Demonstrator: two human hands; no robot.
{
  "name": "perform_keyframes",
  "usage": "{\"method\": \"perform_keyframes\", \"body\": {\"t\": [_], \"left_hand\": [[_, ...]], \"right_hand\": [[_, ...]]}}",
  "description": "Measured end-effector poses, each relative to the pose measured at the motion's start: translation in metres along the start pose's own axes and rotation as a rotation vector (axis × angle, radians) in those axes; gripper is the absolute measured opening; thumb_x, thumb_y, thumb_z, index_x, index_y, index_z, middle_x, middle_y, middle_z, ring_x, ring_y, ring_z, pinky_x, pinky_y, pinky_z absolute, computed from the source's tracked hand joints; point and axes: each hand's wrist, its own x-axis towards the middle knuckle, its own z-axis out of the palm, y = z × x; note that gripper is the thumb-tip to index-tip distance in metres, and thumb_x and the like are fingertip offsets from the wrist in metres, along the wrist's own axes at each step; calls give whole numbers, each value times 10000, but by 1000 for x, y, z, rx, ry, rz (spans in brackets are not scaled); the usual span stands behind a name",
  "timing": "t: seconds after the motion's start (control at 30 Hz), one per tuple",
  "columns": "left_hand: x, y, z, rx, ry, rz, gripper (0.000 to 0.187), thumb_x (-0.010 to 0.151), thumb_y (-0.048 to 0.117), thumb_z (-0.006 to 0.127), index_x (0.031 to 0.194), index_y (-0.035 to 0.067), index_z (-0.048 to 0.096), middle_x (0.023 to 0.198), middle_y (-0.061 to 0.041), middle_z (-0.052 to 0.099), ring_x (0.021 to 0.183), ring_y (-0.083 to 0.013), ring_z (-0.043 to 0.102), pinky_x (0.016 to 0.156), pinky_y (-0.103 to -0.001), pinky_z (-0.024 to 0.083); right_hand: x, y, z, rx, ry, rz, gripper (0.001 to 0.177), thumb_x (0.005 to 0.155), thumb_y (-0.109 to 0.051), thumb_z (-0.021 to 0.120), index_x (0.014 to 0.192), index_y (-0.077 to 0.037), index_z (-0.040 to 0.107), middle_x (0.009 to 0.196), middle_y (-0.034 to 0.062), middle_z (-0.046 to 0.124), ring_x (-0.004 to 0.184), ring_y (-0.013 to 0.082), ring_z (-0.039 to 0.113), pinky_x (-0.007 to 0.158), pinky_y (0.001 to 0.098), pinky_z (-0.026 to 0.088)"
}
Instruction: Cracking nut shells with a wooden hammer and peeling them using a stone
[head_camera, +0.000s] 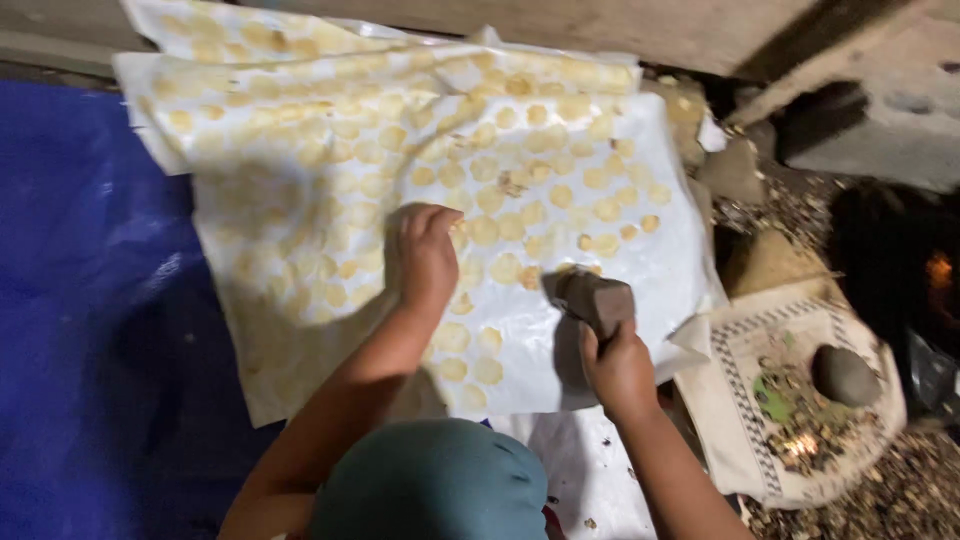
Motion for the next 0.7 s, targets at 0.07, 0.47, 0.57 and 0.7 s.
{"method": "perform_keyframes", "body": {"t": [0.07,0.47,0.57,0.7], "left_hand": [[-17,-46,-2,89,22,109,135,955,97,685,1071,109,753,1061,-78,667,1039,-313,664,914,-408,534],[-1,-65,16,216,-218,310,201,821,224,816,970,198,685,932,0,603,897,-265,607,818,-395,493],[-1,-62,20,233,-205,295,213,832,251,827,949,190,660,959,0,583,907,-267,584,828,-397,484],[-14,-22,24,461,-226,388,65,939,188,715,922,158,660,850,-75,607,809,-299,630,751,-449,511]], "right_hand": [[-10,13,6,13,12,3,525,961,-441,656,1114,37,503,792,310,686,781,505,716,642,578,591],[1,-65,-108,131,-27,91,476,932,-478,719,1078,-55,557,832,317,706,924,526,689,771,628,540],[-3,-4,-21,89,-22,131,519,941,-526,686,976,-13,619,807,319,696,905,533,699,735,608,559],[-5,-18,-25,3,-129,52,475,959,-426,659,1064,19,531,840,334,695,876,553,702,780,632,574]]}}
